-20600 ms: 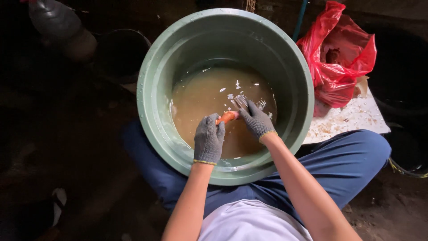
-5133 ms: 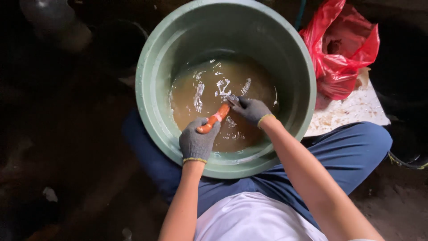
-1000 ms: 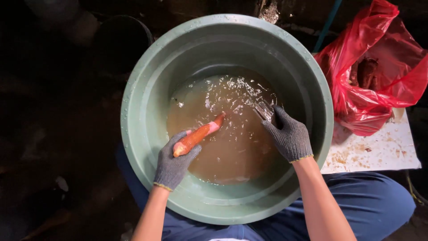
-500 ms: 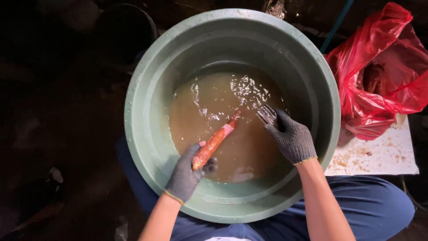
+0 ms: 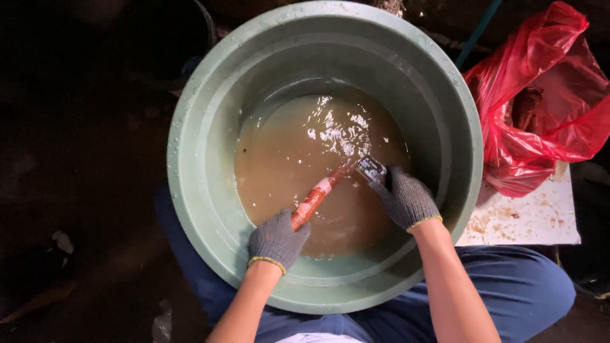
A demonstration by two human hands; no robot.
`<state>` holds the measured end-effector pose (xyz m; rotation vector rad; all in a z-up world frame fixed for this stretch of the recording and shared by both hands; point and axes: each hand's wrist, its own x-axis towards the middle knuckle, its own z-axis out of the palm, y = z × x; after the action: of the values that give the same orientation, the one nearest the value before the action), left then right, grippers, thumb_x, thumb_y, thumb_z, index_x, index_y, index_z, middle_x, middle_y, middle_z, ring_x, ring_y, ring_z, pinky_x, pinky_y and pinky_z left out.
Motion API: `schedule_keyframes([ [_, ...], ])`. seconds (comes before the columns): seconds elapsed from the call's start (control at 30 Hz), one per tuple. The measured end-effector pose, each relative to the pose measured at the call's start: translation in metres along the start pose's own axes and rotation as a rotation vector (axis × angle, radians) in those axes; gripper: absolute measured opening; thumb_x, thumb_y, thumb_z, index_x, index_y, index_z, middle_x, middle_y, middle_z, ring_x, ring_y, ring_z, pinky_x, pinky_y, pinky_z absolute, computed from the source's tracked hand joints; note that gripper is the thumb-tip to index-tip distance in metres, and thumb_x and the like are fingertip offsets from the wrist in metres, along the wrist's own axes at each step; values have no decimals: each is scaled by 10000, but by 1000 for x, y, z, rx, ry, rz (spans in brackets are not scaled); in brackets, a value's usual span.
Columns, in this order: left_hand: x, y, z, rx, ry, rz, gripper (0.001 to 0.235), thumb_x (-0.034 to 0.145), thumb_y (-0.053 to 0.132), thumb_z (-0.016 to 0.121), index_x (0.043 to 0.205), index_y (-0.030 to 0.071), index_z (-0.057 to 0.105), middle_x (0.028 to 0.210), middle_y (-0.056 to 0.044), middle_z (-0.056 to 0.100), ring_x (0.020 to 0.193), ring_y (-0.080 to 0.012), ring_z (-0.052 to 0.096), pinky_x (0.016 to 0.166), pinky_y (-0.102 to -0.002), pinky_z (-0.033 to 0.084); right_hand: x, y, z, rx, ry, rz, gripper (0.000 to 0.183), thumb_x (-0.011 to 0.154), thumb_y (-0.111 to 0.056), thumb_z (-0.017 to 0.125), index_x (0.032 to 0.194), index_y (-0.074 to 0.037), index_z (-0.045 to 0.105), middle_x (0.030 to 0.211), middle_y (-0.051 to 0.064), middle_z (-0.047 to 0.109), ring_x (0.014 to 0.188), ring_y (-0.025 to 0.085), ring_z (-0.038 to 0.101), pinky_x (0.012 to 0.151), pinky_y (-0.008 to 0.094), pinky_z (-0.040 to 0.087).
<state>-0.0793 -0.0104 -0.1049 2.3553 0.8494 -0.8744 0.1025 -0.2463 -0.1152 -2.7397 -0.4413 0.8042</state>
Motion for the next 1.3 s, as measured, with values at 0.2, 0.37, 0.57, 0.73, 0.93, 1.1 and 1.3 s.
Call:
schedule_keyframes([
  [0.2,-30,24,-33,-52,-133,2,631,916,690,479,1204,151,636,1140,-151,752,1154,-358,702,968,-512,555,15,-10,25,-68,-121,-23,679,984,-707,392,1274,-103,498,1028,270,733,1060,460,703,931,574,537],
  [0.37,-15,16,-19,-15,-135,24,652,929,730,430,1211,174,619,1119,-161,751,1143,-370,705,945,-524,558,-5,-49,7,-21,-295,-325,500,997,-531,474,1217,-82,492,1011,317,709,1047,521,666,914,632,521],
  [0.57,-18,17,-25,-39,-130,20,604,965,694,416,1216,174,594,1113,-178,748,1141,-388,702,942,-535,554,31,-47,13,-98,-167,-358,422,975,-500,545,1117,-103,571,954,239,718,991,462,693,874,568,553],
  [0.73,-19,19,-26,-51,-121,28,599,976,682,407,1192,154,588,1088,-205,749,1115,-402,711,925,-539,562,20,-54,10,-175,-189,-258,464,980,-568,491,1129,-140,591,1030,172,720,1068,390,700,920,523,562],
  [0.93,-22,21,-27,-35,-112,31,574,996,661,394,1180,154,592,1084,-199,751,1108,-391,717,930,-518,568,12,-78,-18,69,-323,-302,504,1013,-444,532,1278,-18,484,1152,360,671,1126,560,623,1018,666,466],
  [1.1,-23,23,-30,-25,-94,29,596,980,693,377,1190,177,590,1102,-193,748,1128,-401,706,947,-529,555,24,-64,7,-225,-80,-214,420,991,-515,475,1251,-192,540,1013,135,752,1028,361,738,901,531,562],
  [1.3,-18,22,-32,-10,-115,14,584,981,673,387,1217,183,599,1129,-182,746,1135,-400,705,944,-534,554,-3,-73,20,-27,-271,-388,400,959,-483,567,1130,-122,543,1013,242,731,1024,465,702,878,595,560],
])
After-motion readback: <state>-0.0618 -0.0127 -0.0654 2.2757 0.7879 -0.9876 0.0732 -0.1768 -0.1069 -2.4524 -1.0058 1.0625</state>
